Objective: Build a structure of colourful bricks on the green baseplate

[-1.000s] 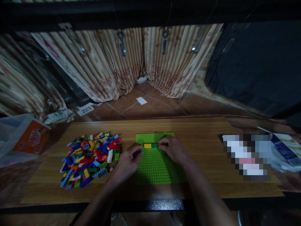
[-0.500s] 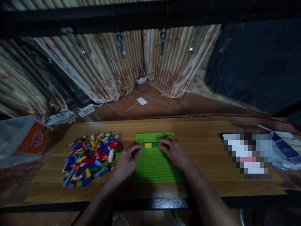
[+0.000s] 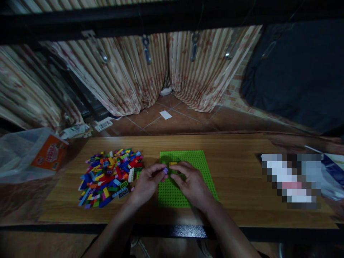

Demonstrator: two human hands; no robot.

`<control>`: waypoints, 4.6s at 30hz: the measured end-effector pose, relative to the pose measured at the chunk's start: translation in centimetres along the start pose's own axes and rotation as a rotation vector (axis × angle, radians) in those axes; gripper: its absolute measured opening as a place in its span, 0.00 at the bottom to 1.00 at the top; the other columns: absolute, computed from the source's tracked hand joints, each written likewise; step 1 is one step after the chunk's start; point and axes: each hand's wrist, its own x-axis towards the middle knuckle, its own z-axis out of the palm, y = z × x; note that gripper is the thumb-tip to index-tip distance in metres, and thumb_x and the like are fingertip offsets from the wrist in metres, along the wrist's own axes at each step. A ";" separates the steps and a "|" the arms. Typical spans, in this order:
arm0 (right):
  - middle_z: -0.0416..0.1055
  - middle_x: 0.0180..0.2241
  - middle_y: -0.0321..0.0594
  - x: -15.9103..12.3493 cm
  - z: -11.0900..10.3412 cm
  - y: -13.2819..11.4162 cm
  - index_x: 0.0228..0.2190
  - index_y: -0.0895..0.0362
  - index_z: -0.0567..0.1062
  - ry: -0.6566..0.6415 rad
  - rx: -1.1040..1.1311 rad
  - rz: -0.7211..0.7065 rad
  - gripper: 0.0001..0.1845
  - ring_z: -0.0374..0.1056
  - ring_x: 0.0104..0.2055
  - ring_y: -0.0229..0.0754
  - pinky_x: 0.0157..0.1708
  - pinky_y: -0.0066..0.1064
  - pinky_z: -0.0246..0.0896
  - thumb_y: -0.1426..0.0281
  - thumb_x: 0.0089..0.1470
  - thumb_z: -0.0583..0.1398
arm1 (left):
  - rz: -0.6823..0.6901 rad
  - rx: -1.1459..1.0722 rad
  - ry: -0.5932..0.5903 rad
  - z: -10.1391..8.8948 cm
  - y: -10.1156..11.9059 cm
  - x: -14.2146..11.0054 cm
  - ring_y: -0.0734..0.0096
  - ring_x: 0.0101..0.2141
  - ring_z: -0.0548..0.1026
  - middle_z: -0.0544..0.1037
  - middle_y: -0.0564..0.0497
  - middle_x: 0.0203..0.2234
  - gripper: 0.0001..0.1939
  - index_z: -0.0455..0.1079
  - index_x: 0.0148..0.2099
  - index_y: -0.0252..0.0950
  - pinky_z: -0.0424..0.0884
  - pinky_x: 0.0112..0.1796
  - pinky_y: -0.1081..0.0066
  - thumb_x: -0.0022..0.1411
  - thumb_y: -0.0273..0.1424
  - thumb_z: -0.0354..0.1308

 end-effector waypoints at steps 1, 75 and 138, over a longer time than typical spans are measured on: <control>0.74 0.40 0.40 0.0 0.3 -0.1 0.44 0.52 0.77 -0.008 -0.008 -0.009 0.12 0.70 0.44 0.42 0.46 0.37 0.67 0.68 0.58 0.59 | 0.001 -0.009 -0.002 -0.1 0.1 0.0 0.70 0.32 0.76 0.80 0.48 0.36 0.13 0.74 0.46 0.33 0.73 0.34 0.72 0.58 0.29 0.58; 0.77 0.37 0.43 -0.2 2.2 1.2 0.36 0.56 0.79 0.101 -0.435 0.099 0.08 0.71 0.42 0.47 0.46 0.41 0.66 0.70 0.53 0.61 | 0.287 0.998 0.021 0.3 0.3 -0.6 0.66 0.39 0.75 0.77 0.48 0.40 0.11 0.73 0.46 0.38 0.71 0.41 0.70 0.62 0.27 0.54; 0.76 0.29 0.40 1.0 3.1 0.3 0.25 0.54 0.80 0.207 -0.281 0.328 0.13 0.72 0.32 0.42 0.36 0.34 0.63 0.69 0.55 0.56 | 0.193 1.106 0.078 2.0 0.2 -0.8 0.64 0.38 0.76 0.78 0.48 0.37 0.09 0.72 0.41 0.39 0.70 0.37 0.69 0.65 0.28 0.50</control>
